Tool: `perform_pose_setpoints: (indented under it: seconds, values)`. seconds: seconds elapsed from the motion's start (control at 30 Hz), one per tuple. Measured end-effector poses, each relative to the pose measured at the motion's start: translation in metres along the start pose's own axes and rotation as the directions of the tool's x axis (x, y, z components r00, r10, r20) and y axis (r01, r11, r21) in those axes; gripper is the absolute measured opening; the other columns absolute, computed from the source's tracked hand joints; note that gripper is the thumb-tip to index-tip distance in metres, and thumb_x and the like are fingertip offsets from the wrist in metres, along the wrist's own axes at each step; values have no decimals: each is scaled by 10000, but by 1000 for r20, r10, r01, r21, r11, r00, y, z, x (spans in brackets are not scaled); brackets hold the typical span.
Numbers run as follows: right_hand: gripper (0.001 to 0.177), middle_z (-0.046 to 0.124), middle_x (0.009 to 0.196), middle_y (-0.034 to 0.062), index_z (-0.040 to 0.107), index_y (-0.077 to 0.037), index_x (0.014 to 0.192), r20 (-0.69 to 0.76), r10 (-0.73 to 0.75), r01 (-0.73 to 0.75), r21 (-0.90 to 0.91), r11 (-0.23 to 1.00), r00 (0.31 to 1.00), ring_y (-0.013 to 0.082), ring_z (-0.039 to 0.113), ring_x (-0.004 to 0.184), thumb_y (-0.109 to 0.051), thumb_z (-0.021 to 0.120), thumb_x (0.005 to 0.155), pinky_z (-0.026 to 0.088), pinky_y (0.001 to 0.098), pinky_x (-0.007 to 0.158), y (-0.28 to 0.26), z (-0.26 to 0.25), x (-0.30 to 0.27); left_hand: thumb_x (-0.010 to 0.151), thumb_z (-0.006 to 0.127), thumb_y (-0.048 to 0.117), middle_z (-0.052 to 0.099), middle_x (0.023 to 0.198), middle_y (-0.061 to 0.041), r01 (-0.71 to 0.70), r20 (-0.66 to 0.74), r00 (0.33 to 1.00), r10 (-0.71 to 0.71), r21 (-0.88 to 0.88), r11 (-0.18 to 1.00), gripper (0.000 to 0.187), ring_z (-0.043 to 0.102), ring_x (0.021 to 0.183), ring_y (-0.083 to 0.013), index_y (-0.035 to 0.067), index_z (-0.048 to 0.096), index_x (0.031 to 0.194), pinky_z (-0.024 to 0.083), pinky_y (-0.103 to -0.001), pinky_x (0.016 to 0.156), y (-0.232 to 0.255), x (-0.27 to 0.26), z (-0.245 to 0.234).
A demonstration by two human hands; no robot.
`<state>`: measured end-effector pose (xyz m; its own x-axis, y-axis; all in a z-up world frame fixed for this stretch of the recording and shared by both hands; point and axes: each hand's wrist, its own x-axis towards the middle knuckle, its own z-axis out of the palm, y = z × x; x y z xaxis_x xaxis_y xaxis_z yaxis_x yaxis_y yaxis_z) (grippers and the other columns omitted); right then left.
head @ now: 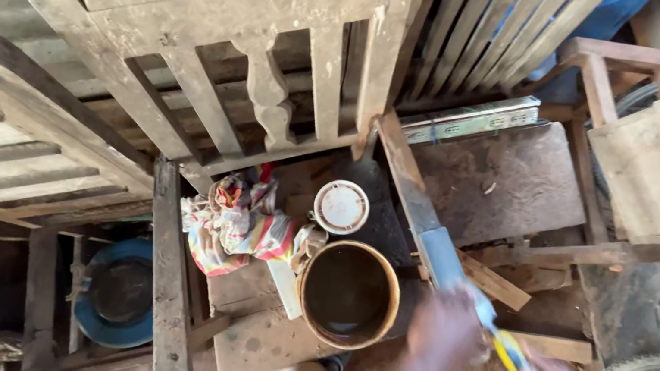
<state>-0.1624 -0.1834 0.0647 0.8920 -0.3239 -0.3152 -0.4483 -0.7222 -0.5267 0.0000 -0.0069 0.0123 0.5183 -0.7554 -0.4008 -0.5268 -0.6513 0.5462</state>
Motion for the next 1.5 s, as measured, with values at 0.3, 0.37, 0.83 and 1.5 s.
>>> perform_pose_setpoints:
  seconds: [0.3,0.37,0.83,1.5]
  values:
    - [450,773,879,89,664,-228,1412,120,405,-407,-7,913,906,197,684,676,-354,671,981,608,391,761,-26,4,56,974,623,134,717,1179,-206,-7,-186,982,-4,-62,998,335,715,1071,-322,-44,632,1258,583,-431,917,-36,37,-10]
    - [459,584,650,117,687,-263,1482,140,473,-482,38,875,870,139,494,513,-341,628,1034,458,385,565,-81,-2,82,963,628,107,762,1095,-173,9,-265,964,-22,-51,999,272,750,983,-319,7,652,1214,608,-440,840,-54,53,-43]
    - [578,473,604,-42,600,-211,1464,-57,367,-214,725,655,929,78,358,452,-170,699,896,305,274,403,-92,8,-49,835,837,211,754,958,-75,-187,-205,923,-325,-979,86,612,695,800,-74,-5,586,1349,582,-240,687,-13,-75,-134]
    - [322,603,732,-1,698,-57,1131,-10,14,-7,465,885,1000,81,546,671,-271,711,890,511,265,587,-132,16,-51,938,748,178,724,881,-79,-154,-154,987,-33,-988,-6,278,714,697,-131,-66,699,1062,669,-303,637,-49,-164,-201]
